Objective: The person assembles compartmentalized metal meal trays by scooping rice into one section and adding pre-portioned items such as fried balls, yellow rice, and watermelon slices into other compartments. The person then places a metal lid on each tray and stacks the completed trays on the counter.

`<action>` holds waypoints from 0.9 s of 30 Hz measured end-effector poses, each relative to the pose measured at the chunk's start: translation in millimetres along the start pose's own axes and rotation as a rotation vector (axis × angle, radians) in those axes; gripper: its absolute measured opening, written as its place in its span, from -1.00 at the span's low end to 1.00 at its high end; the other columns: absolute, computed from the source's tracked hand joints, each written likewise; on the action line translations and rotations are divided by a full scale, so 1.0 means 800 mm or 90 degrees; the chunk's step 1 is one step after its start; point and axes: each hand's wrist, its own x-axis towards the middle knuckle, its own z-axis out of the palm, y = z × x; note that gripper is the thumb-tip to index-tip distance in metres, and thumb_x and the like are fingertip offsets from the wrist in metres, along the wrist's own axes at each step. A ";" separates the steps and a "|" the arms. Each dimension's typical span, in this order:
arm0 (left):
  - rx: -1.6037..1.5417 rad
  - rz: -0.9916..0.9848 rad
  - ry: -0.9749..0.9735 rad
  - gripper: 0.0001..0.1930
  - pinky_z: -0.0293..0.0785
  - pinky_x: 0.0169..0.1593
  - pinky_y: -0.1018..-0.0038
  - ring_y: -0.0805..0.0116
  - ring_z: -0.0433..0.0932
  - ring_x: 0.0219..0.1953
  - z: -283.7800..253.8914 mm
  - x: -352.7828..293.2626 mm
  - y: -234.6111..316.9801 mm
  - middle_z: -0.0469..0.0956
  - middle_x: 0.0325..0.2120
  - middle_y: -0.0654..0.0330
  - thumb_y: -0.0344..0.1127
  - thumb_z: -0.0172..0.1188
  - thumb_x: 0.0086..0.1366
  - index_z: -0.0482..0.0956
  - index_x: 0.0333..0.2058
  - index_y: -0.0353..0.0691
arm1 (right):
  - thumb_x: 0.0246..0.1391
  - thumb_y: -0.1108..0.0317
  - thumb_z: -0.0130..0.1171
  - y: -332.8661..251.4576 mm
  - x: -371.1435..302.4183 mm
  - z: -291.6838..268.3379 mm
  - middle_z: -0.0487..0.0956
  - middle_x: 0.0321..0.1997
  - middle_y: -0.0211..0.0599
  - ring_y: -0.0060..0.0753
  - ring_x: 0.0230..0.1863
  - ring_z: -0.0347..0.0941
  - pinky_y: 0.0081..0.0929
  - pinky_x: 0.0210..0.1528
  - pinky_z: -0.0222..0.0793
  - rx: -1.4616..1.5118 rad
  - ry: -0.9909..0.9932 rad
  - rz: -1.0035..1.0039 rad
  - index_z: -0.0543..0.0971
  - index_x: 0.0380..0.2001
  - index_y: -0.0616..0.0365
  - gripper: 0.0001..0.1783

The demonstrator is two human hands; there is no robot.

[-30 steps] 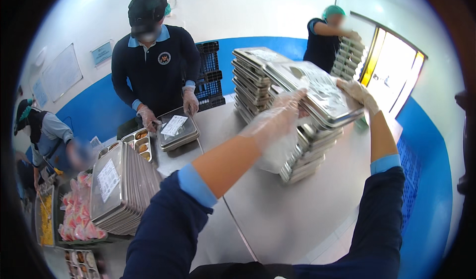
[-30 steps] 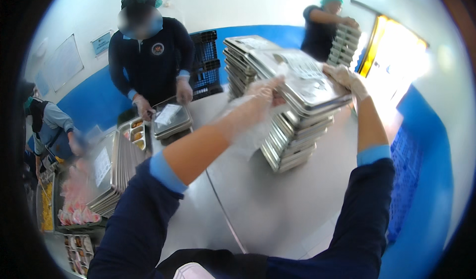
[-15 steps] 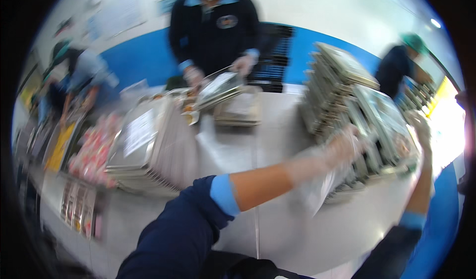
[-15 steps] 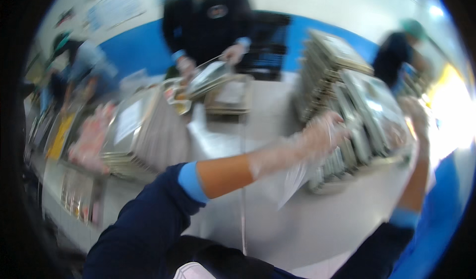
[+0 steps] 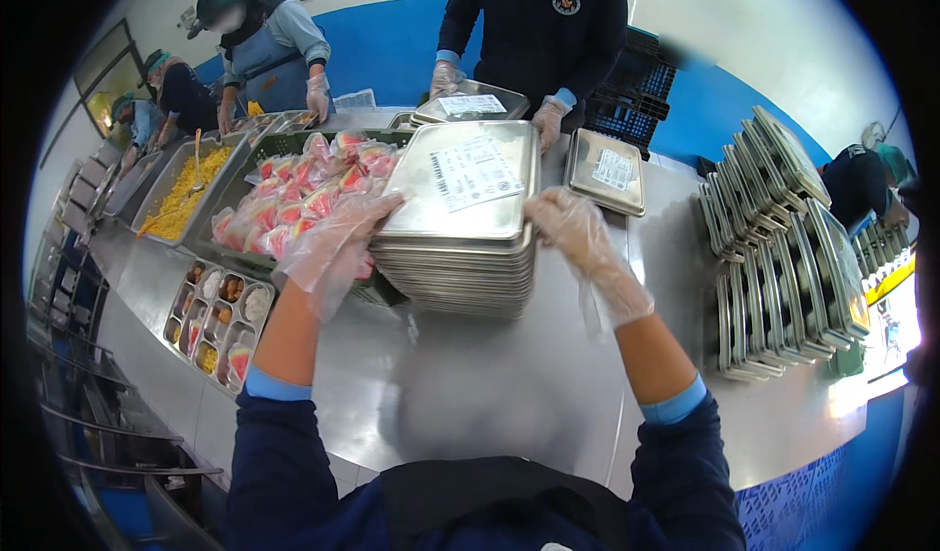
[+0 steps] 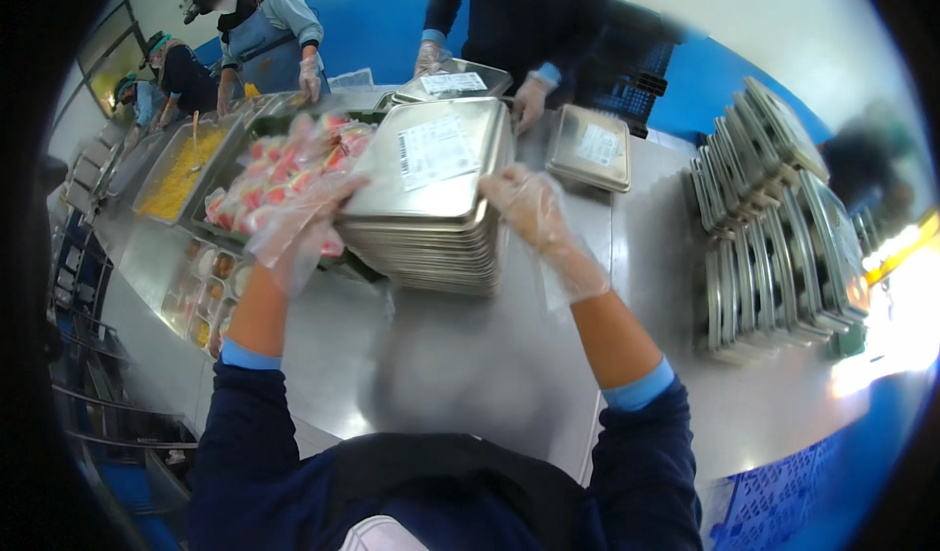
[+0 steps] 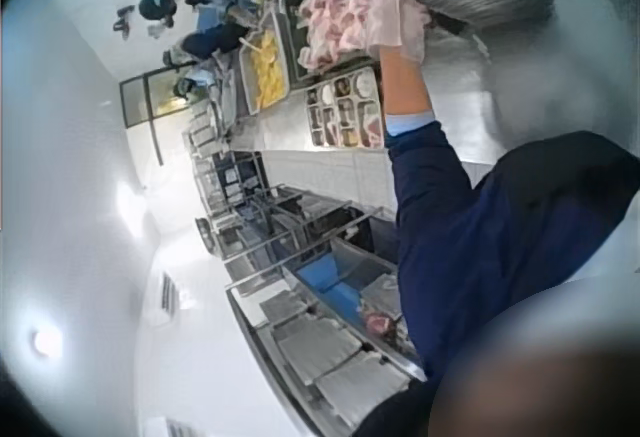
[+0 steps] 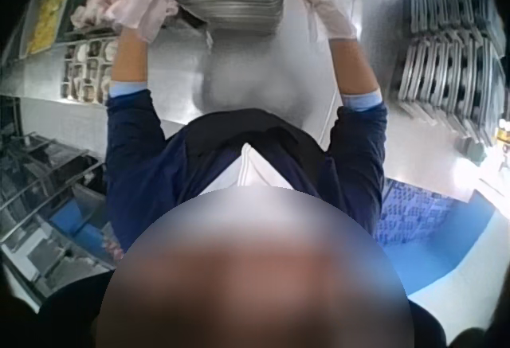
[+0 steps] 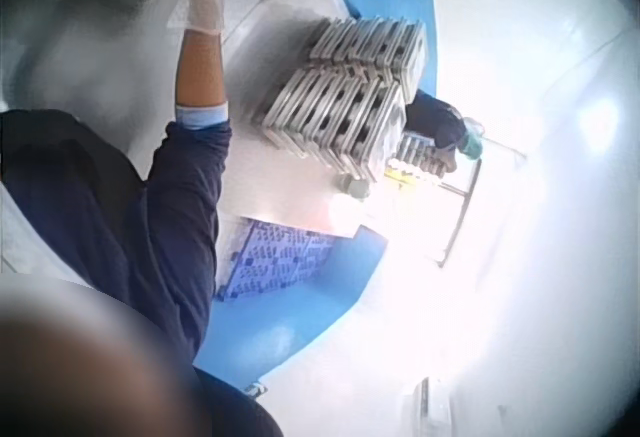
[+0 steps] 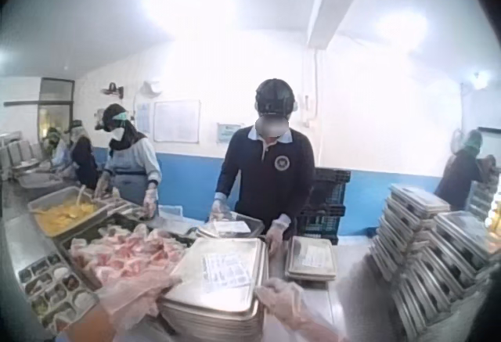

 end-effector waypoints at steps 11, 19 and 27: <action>-0.082 0.354 0.068 -0.58 0.43 0.04 0.18 0.07 0.56 -0.09 -0.010 0.125 -0.124 0.59 -0.14 0.01 -0.44 0.12 0.31 0.55 0.15 -0.06 | -0.04 0.04 0.48 -0.022 0.069 0.020 0.59 -0.28 -0.30 -0.41 -0.27 0.53 -0.46 -0.21 0.49 0.040 0.110 0.185 0.64 -0.17 0.26 -0.48; 0.158 0.337 0.193 -0.42 0.07 0.43 0.13 -0.06 0.27 0.34 -0.029 0.075 -0.135 0.38 0.23 -0.04 -0.20 0.16 0.31 0.34 0.32 0.07 | 0.22 0.04 0.29 -0.047 0.061 0.072 0.63 0.07 -0.20 -0.33 0.03 0.56 -0.42 0.07 0.50 0.203 0.319 0.029 0.55 0.14 0.27 -0.42; 0.517 0.082 0.444 -0.68 0.55 -0.19 0.17 0.10 0.59 -0.19 -0.121 -0.200 -0.439 0.55 -0.16 0.00 -0.19 0.04 0.42 0.54 0.00 -0.25 | 0.36 -0.21 -0.04 -0.125 -0.059 0.173 0.33 0.39 -0.11 -0.24 0.32 0.31 -0.31 0.33 0.27 0.198 0.389 -0.139 0.23 0.40 0.29 -0.16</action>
